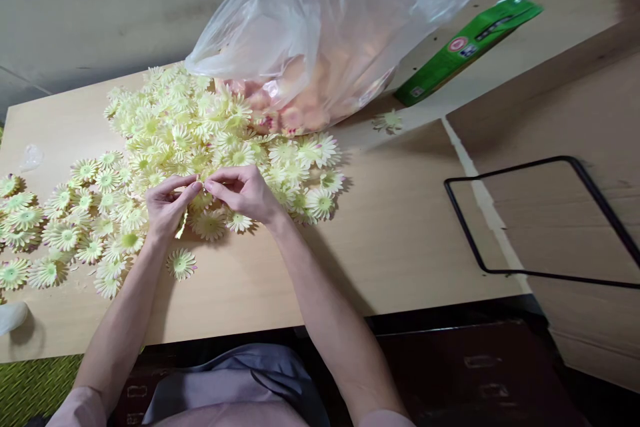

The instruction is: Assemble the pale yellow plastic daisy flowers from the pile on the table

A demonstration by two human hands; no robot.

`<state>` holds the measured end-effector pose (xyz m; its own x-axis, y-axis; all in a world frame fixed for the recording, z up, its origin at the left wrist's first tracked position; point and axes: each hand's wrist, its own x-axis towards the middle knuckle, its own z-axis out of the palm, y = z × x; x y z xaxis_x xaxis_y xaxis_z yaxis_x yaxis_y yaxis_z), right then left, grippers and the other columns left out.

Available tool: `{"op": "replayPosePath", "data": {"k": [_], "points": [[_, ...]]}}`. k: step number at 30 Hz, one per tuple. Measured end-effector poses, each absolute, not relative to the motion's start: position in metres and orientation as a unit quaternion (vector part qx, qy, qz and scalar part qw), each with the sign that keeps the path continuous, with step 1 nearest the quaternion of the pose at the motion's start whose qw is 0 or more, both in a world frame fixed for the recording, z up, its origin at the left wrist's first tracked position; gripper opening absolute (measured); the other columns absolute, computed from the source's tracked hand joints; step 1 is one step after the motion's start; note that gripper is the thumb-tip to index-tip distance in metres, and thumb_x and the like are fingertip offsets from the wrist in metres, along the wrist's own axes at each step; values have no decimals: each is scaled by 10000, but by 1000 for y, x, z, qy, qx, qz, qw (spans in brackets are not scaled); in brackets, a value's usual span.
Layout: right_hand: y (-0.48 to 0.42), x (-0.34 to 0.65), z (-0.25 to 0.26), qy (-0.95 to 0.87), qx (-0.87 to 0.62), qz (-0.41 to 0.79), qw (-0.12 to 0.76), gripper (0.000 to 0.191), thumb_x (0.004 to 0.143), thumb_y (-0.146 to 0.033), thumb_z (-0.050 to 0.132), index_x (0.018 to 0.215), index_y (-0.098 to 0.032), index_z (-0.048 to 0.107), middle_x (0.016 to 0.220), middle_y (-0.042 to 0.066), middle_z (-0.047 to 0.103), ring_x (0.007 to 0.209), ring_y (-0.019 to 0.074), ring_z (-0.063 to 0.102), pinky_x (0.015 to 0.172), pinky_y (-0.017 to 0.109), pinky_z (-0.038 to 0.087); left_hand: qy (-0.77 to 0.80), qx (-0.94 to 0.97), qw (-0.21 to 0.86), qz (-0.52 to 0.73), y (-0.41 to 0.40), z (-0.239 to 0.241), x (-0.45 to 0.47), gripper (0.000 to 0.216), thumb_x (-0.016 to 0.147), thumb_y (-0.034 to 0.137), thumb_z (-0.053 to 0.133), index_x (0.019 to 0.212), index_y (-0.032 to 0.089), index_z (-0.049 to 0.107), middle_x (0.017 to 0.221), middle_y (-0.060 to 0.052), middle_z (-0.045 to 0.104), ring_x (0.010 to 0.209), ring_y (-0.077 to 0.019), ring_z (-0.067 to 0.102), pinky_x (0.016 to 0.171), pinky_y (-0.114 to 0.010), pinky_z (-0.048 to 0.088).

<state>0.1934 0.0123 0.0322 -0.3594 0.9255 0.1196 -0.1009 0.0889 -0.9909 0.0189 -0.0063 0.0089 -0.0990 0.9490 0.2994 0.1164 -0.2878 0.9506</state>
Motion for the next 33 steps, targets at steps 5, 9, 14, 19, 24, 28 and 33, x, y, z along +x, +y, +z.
{"op": "replayPosePath", "data": {"k": [5,9,14,19,24,28,33], "points": [[13,194,32,-594,-350,571,446,161,790,-294,711,787,-135,740,689,31,679,587,118,610,517,224,527,469,562,371,572,-6,9,19,167,733,285,795,899,279,790,791,-35,726,592,-77,588,413,-169,359],[13,195,32,-598,-350,567,445,149,795,-278,703,789,-133,739,691,31,681,585,119,619,520,225,524,470,565,367,571,-6,9,18,154,733,274,795,887,280,791,789,-32,727,617,-81,597,437,-170,369],[13,194,30,-601,-349,564,446,149,802,-282,693,800,-139,738,674,23,677,571,121,620,504,228,521,474,551,383,570,-7,8,19,186,722,293,803,903,256,785,787,-25,722,551,-63,565,413,-170,356],[14,194,28,-609,-356,541,458,125,807,-255,677,782,-144,728,646,8,666,546,105,598,498,217,508,474,525,420,568,-9,12,22,230,688,300,829,874,210,729,775,0,694,583,-61,599,462,-154,432],[15,192,29,-631,-346,514,467,100,799,-225,669,770,-147,724,712,17,701,619,110,625,575,225,529,480,513,435,563,-8,14,23,383,611,340,874,907,202,674,872,-15,695,705,-95,663,517,-157,492],[15,191,29,-636,-348,496,477,104,797,-233,669,757,-149,716,704,14,697,623,116,627,594,240,538,484,508,436,563,-8,11,22,260,706,375,809,831,178,693,765,-16,681,596,-76,615,488,-171,457],[19,196,23,-587,-364,481,540,118,818,-256,670,752,-163,698,684,2,663,542,88,570,503,219,481,485,503,421,578,-7,12,19,191,769,353,764,824,185,693,766,-10,663,584,-57,566,467,-158,405]]}}
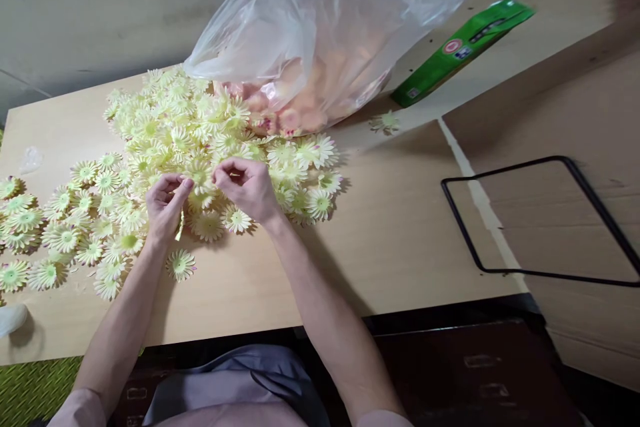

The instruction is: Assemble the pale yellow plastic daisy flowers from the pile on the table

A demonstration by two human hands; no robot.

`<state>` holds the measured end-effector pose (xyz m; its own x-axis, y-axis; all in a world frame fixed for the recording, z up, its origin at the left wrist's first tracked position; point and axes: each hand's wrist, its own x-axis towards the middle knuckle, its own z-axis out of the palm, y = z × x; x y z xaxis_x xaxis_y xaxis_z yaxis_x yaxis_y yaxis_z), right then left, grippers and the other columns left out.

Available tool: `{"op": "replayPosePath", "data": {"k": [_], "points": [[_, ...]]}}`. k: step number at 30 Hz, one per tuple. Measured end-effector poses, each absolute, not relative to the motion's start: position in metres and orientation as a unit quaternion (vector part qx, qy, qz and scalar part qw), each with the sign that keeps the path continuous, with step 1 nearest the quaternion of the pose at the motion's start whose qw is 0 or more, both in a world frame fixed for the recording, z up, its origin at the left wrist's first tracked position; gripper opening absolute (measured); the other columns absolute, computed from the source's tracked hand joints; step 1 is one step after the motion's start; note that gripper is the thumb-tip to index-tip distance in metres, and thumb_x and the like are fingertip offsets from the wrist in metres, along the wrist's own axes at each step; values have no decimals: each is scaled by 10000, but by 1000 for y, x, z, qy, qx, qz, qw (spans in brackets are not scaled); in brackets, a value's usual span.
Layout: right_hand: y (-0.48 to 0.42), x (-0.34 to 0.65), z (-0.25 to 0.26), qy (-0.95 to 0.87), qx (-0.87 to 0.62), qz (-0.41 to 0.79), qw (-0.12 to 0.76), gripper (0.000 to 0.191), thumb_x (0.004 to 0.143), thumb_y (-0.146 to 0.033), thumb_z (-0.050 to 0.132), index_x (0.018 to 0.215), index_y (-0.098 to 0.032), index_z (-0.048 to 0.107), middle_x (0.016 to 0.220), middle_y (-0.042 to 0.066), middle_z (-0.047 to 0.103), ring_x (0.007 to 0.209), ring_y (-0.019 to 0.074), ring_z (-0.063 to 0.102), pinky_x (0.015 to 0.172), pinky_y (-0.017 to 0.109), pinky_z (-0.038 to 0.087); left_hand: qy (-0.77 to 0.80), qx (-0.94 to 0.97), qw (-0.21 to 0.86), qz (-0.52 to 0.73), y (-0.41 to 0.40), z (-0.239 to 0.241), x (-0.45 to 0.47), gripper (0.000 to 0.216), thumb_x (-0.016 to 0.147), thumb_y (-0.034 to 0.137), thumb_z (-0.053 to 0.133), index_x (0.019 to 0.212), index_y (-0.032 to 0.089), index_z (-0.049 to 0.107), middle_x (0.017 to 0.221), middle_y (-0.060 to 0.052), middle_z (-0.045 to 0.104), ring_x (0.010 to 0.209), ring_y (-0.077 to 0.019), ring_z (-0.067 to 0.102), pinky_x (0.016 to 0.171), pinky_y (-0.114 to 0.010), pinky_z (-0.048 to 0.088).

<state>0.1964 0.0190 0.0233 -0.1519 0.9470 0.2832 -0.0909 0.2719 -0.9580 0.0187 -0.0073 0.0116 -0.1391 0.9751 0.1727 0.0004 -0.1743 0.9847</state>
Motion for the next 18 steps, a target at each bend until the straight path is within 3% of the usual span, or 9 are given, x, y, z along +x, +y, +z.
{"op": "replayPosePath", "data": {"k": [4,11,18], "points": [[22,202,22,-534,-363,468,603,163,846,-318,664,772,-176,695,694,8,659,497,84,537,448,228,432,491,485,408,599,-6,13,17,199,778,366,754,815,179,695,757,-13,665,574,-52,560,455,-152,392],[15,191,25,-662,-351,442,493,292,719,-413,804,887,-192,714,845,35,681,671,127,589,578,265,485,469,506,440,575,-5,9,18,222,731,369,793,825,181,721,758,-17,699,551,-50,578,469,-155,433],[15,186,25,-657,-350,436,505,263,827,-458,691,785,-198,702,796,34,666,712,142,593,599,272,473,471,516,452,554,-6,10,16,271,747,413,770,825,165,692,773,-35,714,659,-108,687,572,-198,512]]}}
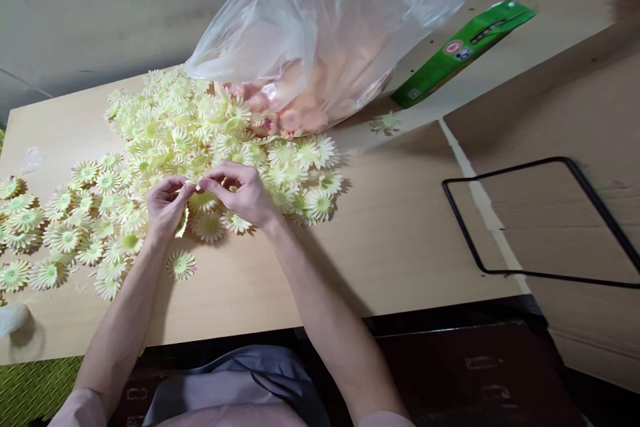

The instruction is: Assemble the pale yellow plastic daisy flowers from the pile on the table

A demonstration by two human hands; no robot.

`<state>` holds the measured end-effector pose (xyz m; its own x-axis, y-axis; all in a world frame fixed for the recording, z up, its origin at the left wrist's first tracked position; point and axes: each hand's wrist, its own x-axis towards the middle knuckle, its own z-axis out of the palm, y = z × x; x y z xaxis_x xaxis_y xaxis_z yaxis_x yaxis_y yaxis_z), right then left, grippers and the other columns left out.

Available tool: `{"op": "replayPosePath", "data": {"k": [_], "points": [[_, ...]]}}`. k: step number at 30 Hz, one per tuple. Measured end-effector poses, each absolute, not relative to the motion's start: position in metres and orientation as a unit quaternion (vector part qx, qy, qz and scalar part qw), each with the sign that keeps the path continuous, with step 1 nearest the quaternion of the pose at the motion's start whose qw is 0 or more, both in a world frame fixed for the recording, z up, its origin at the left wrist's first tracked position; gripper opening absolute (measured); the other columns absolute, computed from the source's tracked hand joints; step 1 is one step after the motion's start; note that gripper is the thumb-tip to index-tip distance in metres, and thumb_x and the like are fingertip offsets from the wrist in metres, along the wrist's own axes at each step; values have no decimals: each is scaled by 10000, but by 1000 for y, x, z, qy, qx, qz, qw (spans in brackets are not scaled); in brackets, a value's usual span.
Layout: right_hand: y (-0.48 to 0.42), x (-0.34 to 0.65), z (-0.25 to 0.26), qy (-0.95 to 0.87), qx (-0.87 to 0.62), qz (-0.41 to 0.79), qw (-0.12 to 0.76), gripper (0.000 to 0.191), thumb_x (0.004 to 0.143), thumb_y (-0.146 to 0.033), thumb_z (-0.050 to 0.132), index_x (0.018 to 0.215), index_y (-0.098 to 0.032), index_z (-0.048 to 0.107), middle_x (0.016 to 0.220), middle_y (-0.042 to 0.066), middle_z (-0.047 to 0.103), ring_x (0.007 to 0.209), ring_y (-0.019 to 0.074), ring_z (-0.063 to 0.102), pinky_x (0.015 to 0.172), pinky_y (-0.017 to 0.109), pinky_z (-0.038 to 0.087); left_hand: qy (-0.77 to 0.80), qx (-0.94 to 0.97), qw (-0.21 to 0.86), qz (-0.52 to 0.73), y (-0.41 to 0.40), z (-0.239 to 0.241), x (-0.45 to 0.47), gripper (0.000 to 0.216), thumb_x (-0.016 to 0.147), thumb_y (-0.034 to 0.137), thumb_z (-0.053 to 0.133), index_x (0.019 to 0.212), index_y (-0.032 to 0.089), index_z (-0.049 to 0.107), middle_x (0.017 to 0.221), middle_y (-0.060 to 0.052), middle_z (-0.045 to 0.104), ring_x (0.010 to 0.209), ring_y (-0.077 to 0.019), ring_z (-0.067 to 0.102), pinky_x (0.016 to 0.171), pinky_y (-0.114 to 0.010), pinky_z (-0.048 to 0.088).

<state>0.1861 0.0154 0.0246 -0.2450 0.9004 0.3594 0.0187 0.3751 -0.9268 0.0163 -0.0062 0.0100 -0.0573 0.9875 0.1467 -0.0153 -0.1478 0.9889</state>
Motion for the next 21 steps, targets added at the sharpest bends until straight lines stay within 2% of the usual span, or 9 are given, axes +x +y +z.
{"op": "replayPosePath", "data": {"k": [2,7,12,17,19,21], "points": [[16,187,24,-650,-353,446,503,260,822,-449,699,788,-191,698,789,33,664,695,139,593,598,270,480,467,523,457,548,-6,11,16,276,751,418,765,833,165,689,789,-39,713,675,-116,695,594,-211,527],[14,186,23,-640,-343,482,490,226,796,-393,739,844,-176,696,805,33,678,671,134,608,591,265,489,469,540,448,536,-6,11,17,260,750,405,769,832,169,699,772,-17,685,568,-71,607,483,-176,455],[14,186,23,-639,-357,454,508,258,845,-437,674,791,-184,671,749,17,636,649,120,575,567,253,464,465,547,464,519,-6,12,17,272,760,420,757,814,163,688,730,-31,683,600,-101,633,493,-189,455],[28,195,10,-490,-471,347,646,354,892,-561,545,948,-220,619,725,10,590,521,108,513,443,257,379,493,521,431,548,-7,12,17,240,779,402,746,798,173,675,713,-6,650,440,-28,447,374,-176,292],[34,199,7,-431,-499,294,692,407,878,-611,525,1007,-233,603,805,36,615,544,122,540,441,271,379,493,514,426,558,-6,13,18,232,791,399,736,840,181,672,757,-20,667,493,-46,512,391,-176,320],[37,202,9,-390,-508,282,715,436,822,-636,593,1012,-243,601,838,45,627,540,125,546,427,275,374,486,509,420,573,-5,13,19,234,807,392,724,912,197,651,807,-28,675,612,-82,607,442,-176,385]]}}
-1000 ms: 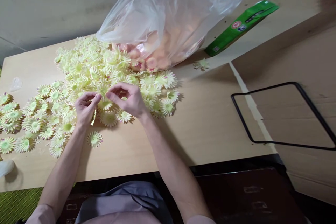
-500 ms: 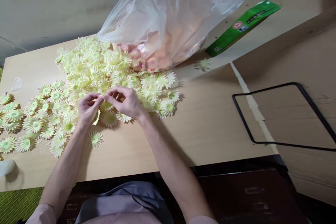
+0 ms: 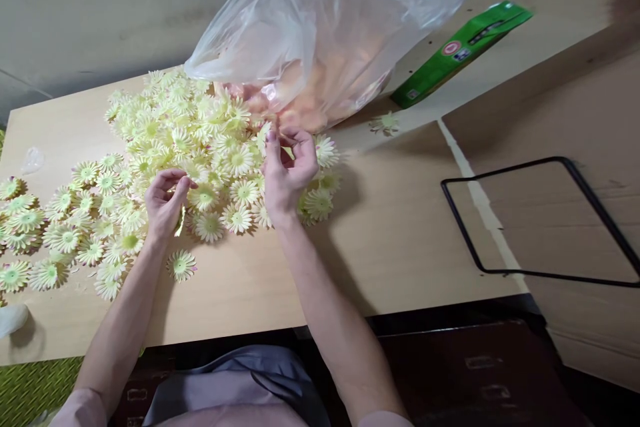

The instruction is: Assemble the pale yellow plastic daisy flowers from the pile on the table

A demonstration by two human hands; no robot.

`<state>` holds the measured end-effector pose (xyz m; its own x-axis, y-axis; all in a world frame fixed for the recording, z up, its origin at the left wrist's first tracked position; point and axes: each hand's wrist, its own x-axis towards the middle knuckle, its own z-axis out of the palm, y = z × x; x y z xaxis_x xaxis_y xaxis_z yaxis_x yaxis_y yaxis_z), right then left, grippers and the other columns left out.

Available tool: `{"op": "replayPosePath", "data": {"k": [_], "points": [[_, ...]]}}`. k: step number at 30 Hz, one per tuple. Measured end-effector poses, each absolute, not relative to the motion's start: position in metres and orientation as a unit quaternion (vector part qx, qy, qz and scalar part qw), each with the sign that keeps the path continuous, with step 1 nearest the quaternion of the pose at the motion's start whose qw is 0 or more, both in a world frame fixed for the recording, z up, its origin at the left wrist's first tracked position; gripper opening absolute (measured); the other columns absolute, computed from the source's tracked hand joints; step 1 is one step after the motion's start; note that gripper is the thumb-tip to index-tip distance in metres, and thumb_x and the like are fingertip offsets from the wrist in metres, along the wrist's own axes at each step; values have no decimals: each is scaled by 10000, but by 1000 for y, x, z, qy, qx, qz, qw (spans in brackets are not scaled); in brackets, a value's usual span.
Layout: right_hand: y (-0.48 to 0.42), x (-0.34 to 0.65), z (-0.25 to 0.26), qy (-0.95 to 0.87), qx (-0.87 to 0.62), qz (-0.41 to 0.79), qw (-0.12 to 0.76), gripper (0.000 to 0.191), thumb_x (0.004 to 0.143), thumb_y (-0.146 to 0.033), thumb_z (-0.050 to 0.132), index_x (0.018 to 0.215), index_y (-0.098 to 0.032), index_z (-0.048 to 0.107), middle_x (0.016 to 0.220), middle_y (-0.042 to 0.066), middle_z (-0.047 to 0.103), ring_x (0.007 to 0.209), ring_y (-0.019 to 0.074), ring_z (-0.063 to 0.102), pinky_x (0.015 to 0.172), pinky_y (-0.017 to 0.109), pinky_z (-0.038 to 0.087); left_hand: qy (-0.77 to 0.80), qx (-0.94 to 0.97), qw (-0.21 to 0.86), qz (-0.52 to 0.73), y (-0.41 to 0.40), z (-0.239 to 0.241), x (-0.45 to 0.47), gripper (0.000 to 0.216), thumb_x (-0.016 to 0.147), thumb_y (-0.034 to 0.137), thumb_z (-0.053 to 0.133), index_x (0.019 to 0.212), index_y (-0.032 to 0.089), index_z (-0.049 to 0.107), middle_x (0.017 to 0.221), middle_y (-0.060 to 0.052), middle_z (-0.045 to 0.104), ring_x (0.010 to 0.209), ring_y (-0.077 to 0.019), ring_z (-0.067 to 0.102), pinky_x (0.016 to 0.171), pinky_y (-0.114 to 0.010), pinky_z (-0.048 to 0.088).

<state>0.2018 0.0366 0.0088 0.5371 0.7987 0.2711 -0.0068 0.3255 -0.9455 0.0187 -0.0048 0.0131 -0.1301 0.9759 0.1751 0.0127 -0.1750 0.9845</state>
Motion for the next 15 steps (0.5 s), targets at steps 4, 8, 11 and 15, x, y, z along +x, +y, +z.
{"op": "replayPosePath", "data": {"k": [4,8,11,15], "points": [[26,200,19,-434,-458,392,669,425,812,-646,604,779,-222,604,632,7,575,418,83,458,359,252,339,477,488,409,606,-2,12,19,216,862,400,659,959,224,579,840,-17,658,728,-104,649,551,-199,467],[9,189,27,-587,-319,562,487,375,722,-539,761,726,-181,650,601,3,630,420,84,524,366,232,415,488,498,387,603,-3,11,19,200,873,381,650,978,232,568,880,-19,645,799,-113,654,656,-231,510],[0,177,26,-632,-292,595,401,337,627,-371,862,814,-153,684,713,26,697,567,117,634,515,243,538,497,509,371,597,-4,13,20,201,885,393,631,990,234,570,880,-23,643,832,-123,658,704,-248,519],[0,171,23,-615,-327,582,419,177,742,-263,753,871,-153,701,768,30,719,641,123,667,616,253,579,482,502,383,607,-4,16,19,246,899,456,590,986,226,587,853,-29,659,832,-130,661,697,-250,521]]}}
